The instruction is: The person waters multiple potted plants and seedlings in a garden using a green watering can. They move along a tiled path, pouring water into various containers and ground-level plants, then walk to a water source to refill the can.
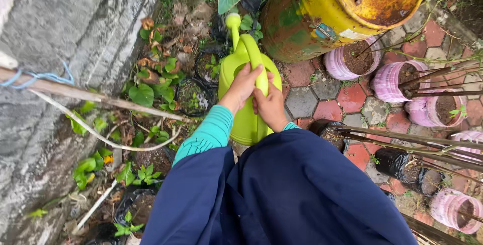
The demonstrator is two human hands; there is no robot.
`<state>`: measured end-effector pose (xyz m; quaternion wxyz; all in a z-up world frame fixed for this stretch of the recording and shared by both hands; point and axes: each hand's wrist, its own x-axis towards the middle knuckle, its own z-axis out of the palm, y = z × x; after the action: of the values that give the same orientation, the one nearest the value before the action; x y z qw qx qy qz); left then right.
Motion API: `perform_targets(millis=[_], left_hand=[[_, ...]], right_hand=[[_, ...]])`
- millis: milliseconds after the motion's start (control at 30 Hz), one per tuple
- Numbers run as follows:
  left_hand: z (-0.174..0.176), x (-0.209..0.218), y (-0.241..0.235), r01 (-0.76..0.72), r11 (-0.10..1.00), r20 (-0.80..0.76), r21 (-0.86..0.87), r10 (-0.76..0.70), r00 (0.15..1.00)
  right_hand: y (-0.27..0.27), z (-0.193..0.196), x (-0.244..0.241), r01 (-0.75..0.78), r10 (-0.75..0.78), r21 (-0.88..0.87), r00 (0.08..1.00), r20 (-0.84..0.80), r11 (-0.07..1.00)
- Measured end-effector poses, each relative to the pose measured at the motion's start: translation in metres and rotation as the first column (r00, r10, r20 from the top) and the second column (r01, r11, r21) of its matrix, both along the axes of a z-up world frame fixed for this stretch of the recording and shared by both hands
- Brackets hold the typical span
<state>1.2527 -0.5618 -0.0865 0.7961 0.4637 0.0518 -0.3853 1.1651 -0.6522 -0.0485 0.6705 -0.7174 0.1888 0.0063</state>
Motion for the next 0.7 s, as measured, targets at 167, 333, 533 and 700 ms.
perform_targets(millis=[167,333,533,700], left_hand=[[0.014,-0.025,-0.013,-0.062,0.994,0.19,0.091,0.044,0.981],[0.036,-0.057,-0.019,-0.149,0.989,0.267,0.003,0.143,0.953],[0.041,-0.049,-0.018,-0.036,0.987,0.145,0.156,0.013,0.989],[0.017,-0.045,-0.03,-0.064,0.997,0.213,-0.041,0.072,0.974]], right_hand=[[-0.009,-0.005,0.0,0.063,-0.067,-0.137,0.997,-0.029,0.989],[-0.022,0.001,-0.014,0.022,0.024,-0.28,0.987,0.161,0.96],[-0.028,0.008,-0.016,0.01,0.093,-0.376,0.963,0.254,0.927],[-0.037,0.002,-0.004,0.055,-0.05,-0.245,0.998,0.023,0.968]])
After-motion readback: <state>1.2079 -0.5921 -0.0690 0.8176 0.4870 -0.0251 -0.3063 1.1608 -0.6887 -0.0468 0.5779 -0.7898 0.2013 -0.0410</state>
